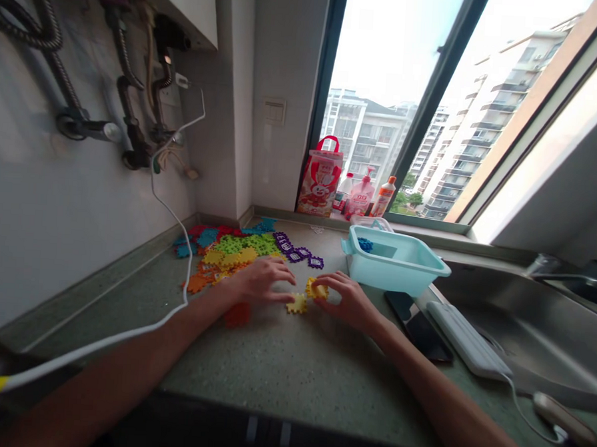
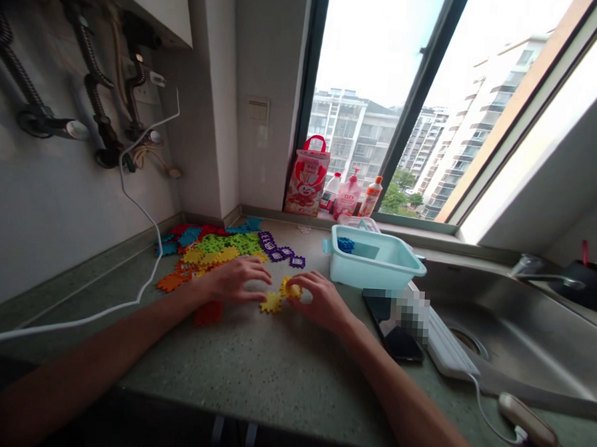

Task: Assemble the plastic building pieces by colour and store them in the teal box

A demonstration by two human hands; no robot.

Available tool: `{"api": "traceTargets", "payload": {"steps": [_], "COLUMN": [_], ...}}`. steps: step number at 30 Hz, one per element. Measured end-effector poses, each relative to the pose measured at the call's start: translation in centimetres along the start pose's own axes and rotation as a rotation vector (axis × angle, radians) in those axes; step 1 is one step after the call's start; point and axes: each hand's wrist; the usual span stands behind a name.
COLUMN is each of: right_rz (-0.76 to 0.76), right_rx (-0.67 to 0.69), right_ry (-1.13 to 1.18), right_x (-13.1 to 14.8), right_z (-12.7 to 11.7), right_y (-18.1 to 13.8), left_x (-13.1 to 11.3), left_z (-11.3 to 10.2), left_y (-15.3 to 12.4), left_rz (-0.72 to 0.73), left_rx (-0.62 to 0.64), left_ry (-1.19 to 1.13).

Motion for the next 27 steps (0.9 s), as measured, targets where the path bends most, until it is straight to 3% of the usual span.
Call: {"api": "traceTargets", "payload": {"steps": [5, 7, 11, 18, 27], "right_rz": [-0.004, -0.014, -0.008, 0.042, 0.059], "right_rx": [0.062, 0.118, 0.171, 0.167, 0.175], "right_ry": [0.033, 0.034, 0.056, 0.029, 0.041], "right_x": [2.1, 2.6, 2.6, 1.5, 1.0], "right_z": [2.0, 2.7, 3.1, 1.6, 1.3], "right_y": [0.5, 0.6, 0.4, -0.3, -0.4], "left_x": [4.8, 6.5, 8.9, 10.6, 10.2], "left_z": [-3.9, -5.0, -5.5, -4.2, -3.5], "left_y": [-3.9, -5.7, -8.0, -8.7, -7.8], "left_rz": [-0.491, -0.606, -0.627, -0.647, -0.601], "left_rx": [0.015, 0.074, 0.172, 0.206, -0.116], "left_ry": [0.264, 0.262, 0.146, 0.108, 0.158]}}
Point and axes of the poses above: each hand's wrist, its own y-axis towards the middle knuckle, its own z-axis out of the palm, x = y × z, and after that the axes turned 9 degrees about z, right-handed
